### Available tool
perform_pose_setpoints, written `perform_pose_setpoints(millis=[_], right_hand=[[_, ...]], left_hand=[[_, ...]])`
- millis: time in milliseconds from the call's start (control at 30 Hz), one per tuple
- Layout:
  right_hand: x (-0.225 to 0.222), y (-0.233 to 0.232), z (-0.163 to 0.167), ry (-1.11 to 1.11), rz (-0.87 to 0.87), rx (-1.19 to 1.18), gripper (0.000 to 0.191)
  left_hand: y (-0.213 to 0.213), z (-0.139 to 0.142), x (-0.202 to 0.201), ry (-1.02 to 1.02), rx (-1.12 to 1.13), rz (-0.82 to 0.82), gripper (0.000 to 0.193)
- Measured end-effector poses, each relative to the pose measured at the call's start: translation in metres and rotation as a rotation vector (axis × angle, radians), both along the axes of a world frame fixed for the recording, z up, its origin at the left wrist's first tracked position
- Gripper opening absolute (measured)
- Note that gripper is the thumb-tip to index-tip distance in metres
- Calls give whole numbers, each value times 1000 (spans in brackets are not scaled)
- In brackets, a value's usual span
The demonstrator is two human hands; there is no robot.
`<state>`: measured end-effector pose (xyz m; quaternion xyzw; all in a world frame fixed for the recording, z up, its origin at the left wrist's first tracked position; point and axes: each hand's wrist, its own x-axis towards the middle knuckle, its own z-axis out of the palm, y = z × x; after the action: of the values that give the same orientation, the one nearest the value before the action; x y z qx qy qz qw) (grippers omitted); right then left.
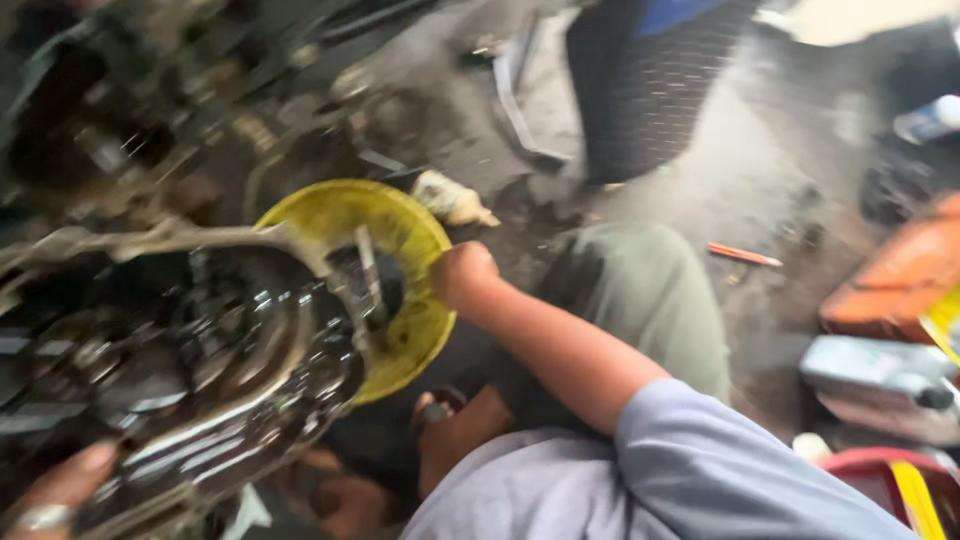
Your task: The person scrubs a motorcycle engine casing with a brush and solvent, then wipes the interior surfaces with a cloth. The person continues to clean the casing and other engine components, rinsing the brush in a yellow basin.
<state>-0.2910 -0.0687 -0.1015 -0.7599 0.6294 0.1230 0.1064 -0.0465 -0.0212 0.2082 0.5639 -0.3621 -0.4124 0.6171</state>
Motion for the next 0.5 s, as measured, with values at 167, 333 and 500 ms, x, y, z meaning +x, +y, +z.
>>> perform_pose_setpoints(millis=[167, 333, 500], right_hand=[[-109, -20, 94, 33, -223, -50, 40], [-308, 16, 81, -40, -849, 102, 30], [-390, 104, -12, -71, -1113, 289, 87]], left_hand=[[-10, -6, -20, -13, -15, -79, 92], [-16, -15, -42, -40, -26, -102, 93], [-16, -17, -43, -78, -18, -66, 95]])
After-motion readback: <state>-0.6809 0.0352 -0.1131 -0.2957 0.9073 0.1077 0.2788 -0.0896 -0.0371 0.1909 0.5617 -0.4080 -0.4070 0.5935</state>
